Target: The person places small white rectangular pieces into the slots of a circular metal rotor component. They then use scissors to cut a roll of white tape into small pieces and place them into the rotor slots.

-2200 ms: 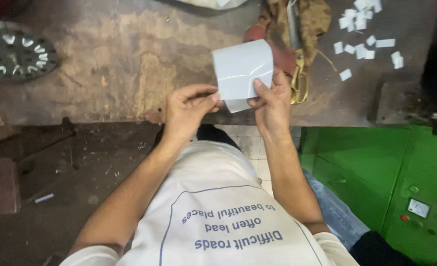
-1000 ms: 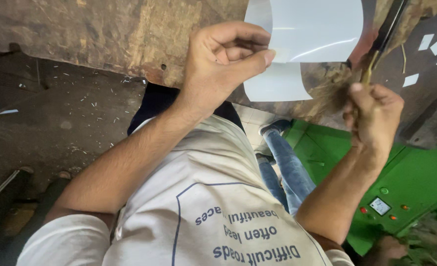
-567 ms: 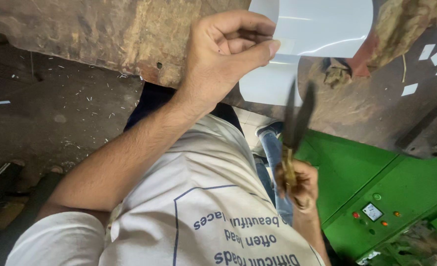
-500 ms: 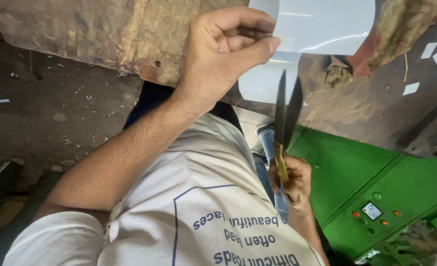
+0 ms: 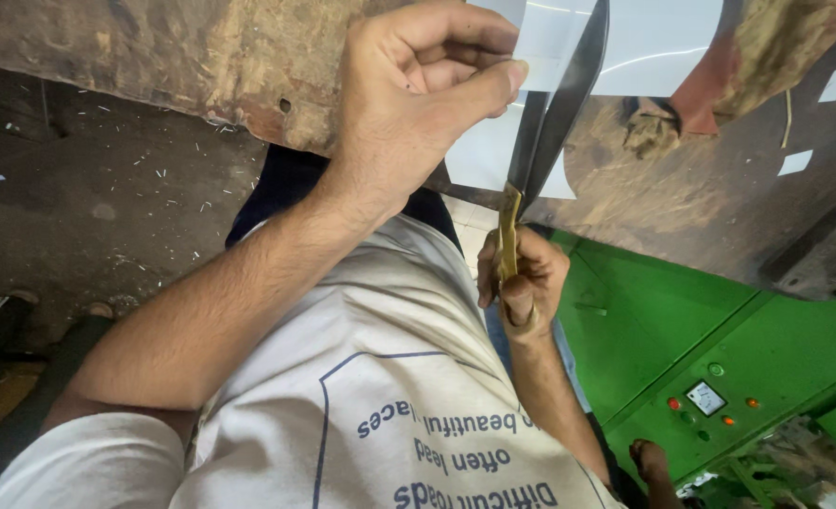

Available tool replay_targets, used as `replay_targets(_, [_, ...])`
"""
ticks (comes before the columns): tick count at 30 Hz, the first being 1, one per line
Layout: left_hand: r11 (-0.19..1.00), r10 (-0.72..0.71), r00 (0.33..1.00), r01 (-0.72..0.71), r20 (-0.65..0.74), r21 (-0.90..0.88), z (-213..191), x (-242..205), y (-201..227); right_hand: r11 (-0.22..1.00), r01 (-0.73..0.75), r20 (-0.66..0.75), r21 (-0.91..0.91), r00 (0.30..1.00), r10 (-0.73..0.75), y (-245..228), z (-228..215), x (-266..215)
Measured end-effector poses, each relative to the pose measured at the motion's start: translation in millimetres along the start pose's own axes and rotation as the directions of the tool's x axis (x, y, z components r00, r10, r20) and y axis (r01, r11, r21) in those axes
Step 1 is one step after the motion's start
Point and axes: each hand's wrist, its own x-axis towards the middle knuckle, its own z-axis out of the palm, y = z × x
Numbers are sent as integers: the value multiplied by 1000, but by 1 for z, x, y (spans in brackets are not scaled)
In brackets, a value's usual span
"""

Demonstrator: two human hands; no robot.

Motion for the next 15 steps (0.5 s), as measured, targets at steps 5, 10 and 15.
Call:
replay_targets(5, [1000, -13, 1000, 13, 2, -25, -1, -3, -1, 1000, -31, -8, 6, 999, 31, -2, 3, 4])
replay_targets(10, [999, 21, 1000, -22, 15, 38, -3, -4, 0, 1000, -11, 2, -11, 1000, 11, -1, 3, 6])
replay_targets(15, [1000, -4, 1000, 4, -3, 1, -1, -6, 0, 1000, -13, -3, -9, 1000, 13, -2, 6, 9])
